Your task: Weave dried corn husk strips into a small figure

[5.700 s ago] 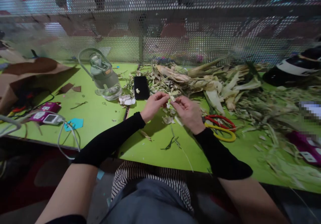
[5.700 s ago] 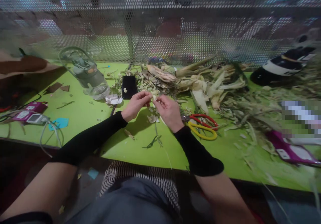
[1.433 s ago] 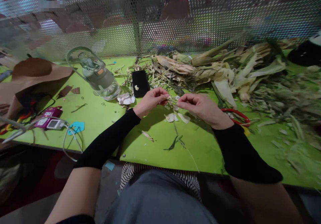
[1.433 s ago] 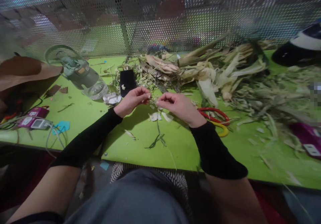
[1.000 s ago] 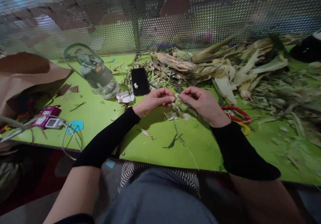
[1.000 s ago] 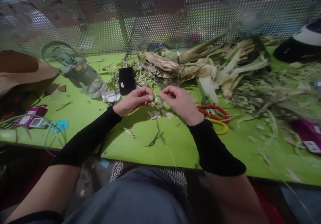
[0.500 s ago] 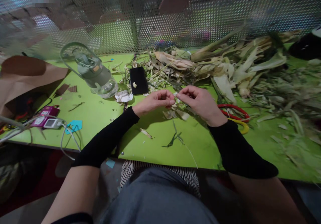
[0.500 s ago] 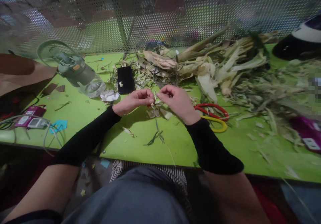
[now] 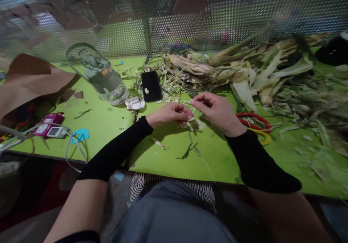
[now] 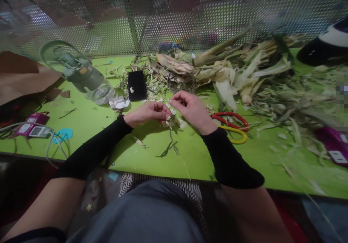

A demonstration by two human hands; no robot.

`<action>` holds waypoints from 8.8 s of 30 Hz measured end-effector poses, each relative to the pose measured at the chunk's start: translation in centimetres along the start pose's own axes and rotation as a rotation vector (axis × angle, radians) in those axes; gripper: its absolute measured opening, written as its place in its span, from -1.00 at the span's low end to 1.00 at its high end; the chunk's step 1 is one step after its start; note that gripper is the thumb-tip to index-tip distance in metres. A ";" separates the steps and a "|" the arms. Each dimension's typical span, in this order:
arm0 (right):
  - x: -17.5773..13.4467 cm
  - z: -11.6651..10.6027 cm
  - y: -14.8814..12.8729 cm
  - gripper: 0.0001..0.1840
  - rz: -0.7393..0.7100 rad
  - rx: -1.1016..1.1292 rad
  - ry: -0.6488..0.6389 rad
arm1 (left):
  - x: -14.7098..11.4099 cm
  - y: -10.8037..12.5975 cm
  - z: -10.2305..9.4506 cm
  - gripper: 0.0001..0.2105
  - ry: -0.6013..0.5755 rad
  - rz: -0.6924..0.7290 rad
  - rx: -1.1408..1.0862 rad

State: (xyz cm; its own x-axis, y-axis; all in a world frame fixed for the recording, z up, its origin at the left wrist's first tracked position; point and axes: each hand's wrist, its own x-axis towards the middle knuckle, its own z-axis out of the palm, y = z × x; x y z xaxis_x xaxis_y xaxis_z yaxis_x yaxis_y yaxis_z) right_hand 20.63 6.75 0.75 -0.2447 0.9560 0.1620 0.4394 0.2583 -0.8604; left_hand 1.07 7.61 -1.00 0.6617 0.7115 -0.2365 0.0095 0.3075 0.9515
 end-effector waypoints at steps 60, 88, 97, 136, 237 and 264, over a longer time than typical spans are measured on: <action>-2.0 0.3 2.6 -0.80 -0.012 -0.050 -0.076 | 0.4 -2.1 0.0 -0.88 -0.017 0.111 -0.025; -2.0 -2.6 1.3 -0.67 0.139 -0.394 -0.388 | 0.6 -1.7 0.9 -0.94 0.060 0.003 0.061; -2.0 -3.4 1.2 -0.69 -0.022 -0.321 -0.378 | 0.3 -1.8 1.2 -0.85 0.071 0.086 0.193; -2.4 -1.0 0.8 -0.84 -0.223 -0.228 0.045 | 0.2 -1.3 1.5 -0.86 0.075 0.016 0.159; -1.8 0.9 3.3 -0.82 0.050 -0.055 -0.250 | 0.2 -4.5 2.5 -0.72 0.544 0.329 1.107; -2.0 0.9 3.0 -0.70 0.097 0.041 -0.292 | -0.3 -4.7 3.0 -0.91 0.578 0.309 1.249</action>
State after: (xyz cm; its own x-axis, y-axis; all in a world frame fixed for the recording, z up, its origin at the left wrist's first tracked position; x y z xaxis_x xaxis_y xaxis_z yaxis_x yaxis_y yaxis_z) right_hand 21.66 5.45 -2.64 -0.4444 0.8937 -0.0623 0.4390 0.1566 -0.8847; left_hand 3.12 4.08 -4.79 0.3658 0.8951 0.2551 0.7735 -0.4448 0.4516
